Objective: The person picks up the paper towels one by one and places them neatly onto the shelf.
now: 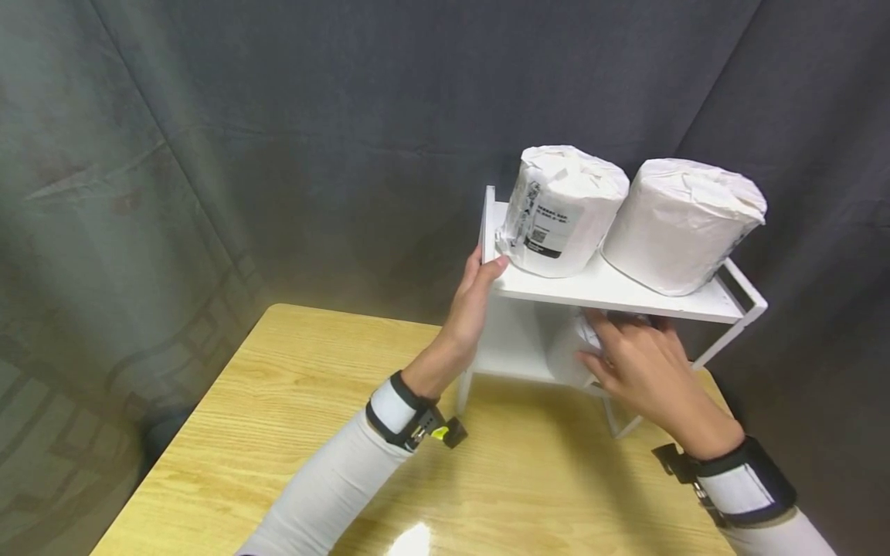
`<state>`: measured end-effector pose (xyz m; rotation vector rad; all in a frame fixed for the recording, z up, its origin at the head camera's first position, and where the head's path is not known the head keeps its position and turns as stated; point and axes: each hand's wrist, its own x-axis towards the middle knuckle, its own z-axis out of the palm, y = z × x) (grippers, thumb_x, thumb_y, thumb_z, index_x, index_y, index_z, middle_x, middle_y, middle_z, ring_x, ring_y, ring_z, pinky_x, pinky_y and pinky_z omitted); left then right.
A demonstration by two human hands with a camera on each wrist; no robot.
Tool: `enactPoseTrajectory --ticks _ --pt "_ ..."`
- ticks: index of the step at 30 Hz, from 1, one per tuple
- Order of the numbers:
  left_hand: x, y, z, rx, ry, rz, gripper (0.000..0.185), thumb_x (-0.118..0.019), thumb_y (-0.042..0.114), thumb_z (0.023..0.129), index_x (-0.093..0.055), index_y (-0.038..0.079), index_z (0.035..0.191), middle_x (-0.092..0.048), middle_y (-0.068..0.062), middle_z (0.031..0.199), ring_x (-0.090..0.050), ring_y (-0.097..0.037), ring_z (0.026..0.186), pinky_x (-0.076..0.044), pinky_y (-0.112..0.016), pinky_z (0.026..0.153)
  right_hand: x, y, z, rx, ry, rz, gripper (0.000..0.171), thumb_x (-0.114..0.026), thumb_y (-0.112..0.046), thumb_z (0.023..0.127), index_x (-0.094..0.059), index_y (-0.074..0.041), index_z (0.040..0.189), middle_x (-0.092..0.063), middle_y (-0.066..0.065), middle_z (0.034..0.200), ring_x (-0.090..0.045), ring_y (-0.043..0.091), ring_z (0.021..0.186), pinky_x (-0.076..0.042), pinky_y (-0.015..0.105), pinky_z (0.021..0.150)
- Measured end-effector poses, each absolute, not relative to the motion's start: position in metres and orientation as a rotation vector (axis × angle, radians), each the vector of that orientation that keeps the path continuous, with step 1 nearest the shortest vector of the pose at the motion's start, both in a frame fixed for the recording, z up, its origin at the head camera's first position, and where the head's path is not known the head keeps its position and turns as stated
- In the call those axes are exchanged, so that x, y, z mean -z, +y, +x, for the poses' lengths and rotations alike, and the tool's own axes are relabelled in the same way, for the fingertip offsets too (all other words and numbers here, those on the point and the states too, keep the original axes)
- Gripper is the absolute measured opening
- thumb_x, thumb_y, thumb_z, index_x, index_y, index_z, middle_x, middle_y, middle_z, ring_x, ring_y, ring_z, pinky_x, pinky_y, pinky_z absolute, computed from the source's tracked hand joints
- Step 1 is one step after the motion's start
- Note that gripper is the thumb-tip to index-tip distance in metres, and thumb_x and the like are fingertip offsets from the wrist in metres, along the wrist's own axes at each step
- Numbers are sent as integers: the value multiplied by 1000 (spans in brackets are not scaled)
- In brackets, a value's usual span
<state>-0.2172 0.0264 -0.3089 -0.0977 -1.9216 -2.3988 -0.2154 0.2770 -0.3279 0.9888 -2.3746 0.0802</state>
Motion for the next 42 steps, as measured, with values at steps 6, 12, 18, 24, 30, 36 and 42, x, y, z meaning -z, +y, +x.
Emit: enactPoseTrajectory --ticks 6,12,18,24,30,36,42 --pt "309 26 -219 2408 -1900 -120 87 -53 52 99 -15 20 171 -27 -5 174 -26 -24 159 -20 -48 130 327 273 -220 -80 -2409 957 57 -85 -32 84 -65 -3 130 -43 -8 56 -46 15 47 -37 45 44" --pt "309 26 -218 2398 -1906 -116 85 -53 52 99 -18 22 171 -31 -4 173 -28 -23 158 -21 -48 129 327 270 -223 -89 -2497 887 49 -89 -24 81 -65 -3 118 -36 -7 55 -39 15 45 -30 38 38" --pt "309 27 -217 2396 -1921 -109 85 -52 53 99 -18 24 171 -31 -4 173 -29 -24 158 -21 -48 129 329 268 -226 -101 -2510 867 49 -88 -24 83 -64 -4 121 -34 -6 57 -37 14 45 -29 37 39" --pt "309 26 -217 2403 -1926 -93 87 -53 54 99 -16 24 171 -29 -4 174 -27 -23 159 -20 -48 130 331 267 -230 -108 -2459 890 54 -89 -22 81 -63 -4 125 -36 -5 57 -39 15 45 -30 39 39" --pt "309 26 -217 2407 -1921 -92 87 -53 54 99 -16 24 172 -29 -4 174 -28 -23 158 -20 -48 130 333 266 -235 -110 -2426 894 62 -91 -21 76 -63 -2 129 -43 2 61 -44 20 47 -33 44 39" --pt "309 26 -216 2396 -1940 -77 87 -52 56 99 -16 26 171 -30 -4 173 -29 -24 158 -21 -49 129 334 265 -235 -100 -2428 886 65 -91 -22 76 -62 -1 130 -47 6 63 -48 23 47 -36 47 40" --pt "309 25 -217 2388 -1951 -66 86 -52 57 98 -17 29 171 -32 -3 173 -31 -23 157 -23 -49 129 331 265 -235 -99 -2434 877 72 -92 -23 75 -60 -1 135 -56 16 71 -56 32 51 -42 56 44"
